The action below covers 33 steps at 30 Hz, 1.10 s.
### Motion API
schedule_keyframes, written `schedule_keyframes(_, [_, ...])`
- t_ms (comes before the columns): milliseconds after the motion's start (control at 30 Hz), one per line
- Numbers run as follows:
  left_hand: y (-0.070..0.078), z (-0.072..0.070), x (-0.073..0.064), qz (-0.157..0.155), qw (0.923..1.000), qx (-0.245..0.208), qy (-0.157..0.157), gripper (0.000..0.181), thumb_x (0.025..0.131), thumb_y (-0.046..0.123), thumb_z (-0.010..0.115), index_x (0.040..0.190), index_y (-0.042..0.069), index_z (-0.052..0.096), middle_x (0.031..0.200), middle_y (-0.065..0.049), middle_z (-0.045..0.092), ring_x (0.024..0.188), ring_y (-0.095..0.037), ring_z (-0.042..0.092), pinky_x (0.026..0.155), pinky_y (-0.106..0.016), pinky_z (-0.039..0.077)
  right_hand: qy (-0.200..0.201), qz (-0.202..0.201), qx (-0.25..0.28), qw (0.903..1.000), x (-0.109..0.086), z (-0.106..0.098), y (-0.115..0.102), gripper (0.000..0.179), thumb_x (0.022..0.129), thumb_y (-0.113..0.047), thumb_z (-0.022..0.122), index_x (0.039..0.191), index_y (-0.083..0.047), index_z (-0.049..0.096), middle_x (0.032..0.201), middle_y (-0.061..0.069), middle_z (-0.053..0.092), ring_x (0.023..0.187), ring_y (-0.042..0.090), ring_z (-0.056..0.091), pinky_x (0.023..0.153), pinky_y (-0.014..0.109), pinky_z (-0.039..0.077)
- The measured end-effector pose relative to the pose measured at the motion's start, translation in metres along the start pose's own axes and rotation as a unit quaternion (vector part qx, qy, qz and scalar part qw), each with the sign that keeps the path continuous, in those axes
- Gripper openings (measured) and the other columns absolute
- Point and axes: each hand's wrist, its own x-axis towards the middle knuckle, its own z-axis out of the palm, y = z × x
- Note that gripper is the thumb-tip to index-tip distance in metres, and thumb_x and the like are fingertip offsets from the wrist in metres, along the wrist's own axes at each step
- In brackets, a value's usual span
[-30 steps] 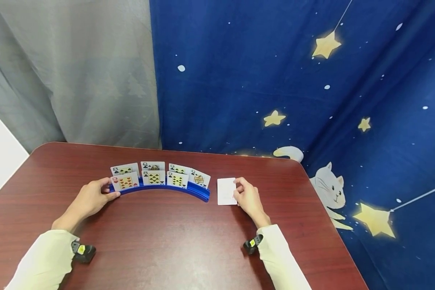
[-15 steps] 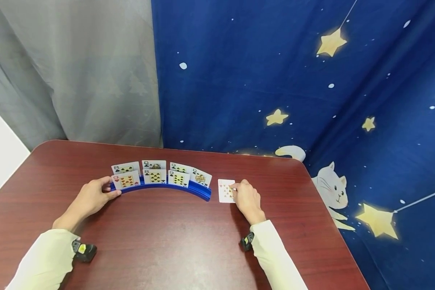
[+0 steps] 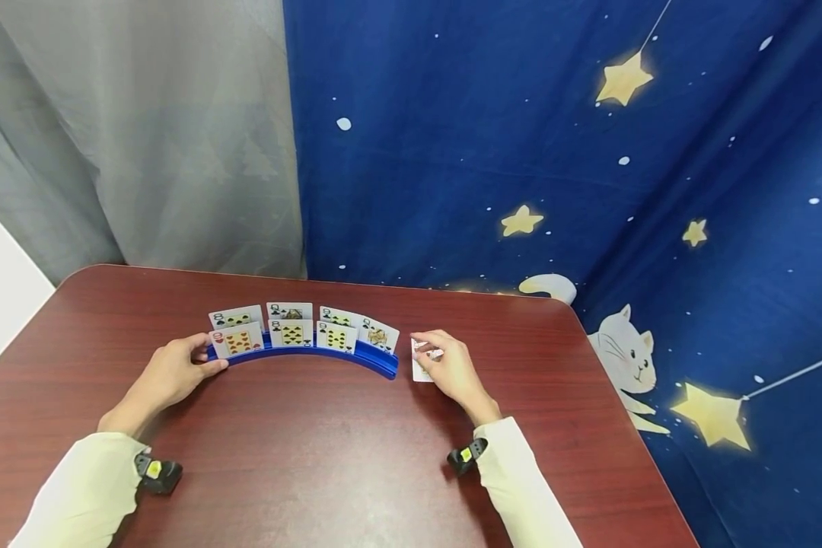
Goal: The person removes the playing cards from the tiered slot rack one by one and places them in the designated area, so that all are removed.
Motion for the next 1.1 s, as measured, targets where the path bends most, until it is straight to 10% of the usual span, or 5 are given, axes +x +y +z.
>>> schedule_keyframes(133, [-0.001,0.0,0.0,-0.001,1.0,-0.002,-0.002,0.043,0.092,0.017,0.071,0.122,-0.01,0.055,0.103,-0.027,0.065,0.093,-0.035,0.06,0.082,-0.053,0.048,-0.015,0.005,0.082,0.9965,0.003,0.007,-0.012,0.028,0.083,0.0,0.077,0.11,0.001,0.072,0.103,0.017,0.072,0.088,0.031,0.07,0.073,0.029,0.056])
schedule_keyframes(467, [-0.001,0.001,0.0,-0.002,1.0,-0.007,-0.005,0.044,0.092,0.017,0.071,0.123,-0.011,0.055,0.104,-0.027,0.065,0.093,-0.035,0.06,0.082,-0.053,0.049,0.039,-0.01,0.055,0.9976,0.003,0.007,-0.061,0.005,0.083,0.004,0.074,0.087,0.007,0.073,0.09,0.02,0.071,0.076,0.027,0.065,0.066,0.028,0.053])
schedule_keyframes(833, [-0.001,0.001,0.0,-0.003,1.0,-0.003,-0.003,0.043,0.093,0.017,0.07,0.123,-0.01,0.055,0.104,-0.026,0.065,0.093,-0.035,0.06,0.083,-0.052,0.048,0.078,0.093,0.221,0.9677,0.008,-0.018,0.001,0.015,0.092,0.007,0.062,0.106,0.014,0.059,0.082,0.021,0.067,0.066,0.009,0.065,0.059,0.034,0.058])
schedule_keyframes(1100, [-0.002,0.002,0.0,-0.001,1.0,-0.002,-0.002,0.042,0.093,0.016,0.07,0.122,-0.009,0.056,0.104,-0.026,0.066,0.092,-0.034,0.06,0.083,-0.051,0.049,0.123,0.165,0.159,0.9655,-0.002,-0.042,0.033,0.022,0.091,0.005,0.063,0.113,0.007,0.061,0.079,0.013,0.068,0.06,0.01,0.06,0.053,0.023,0.053])
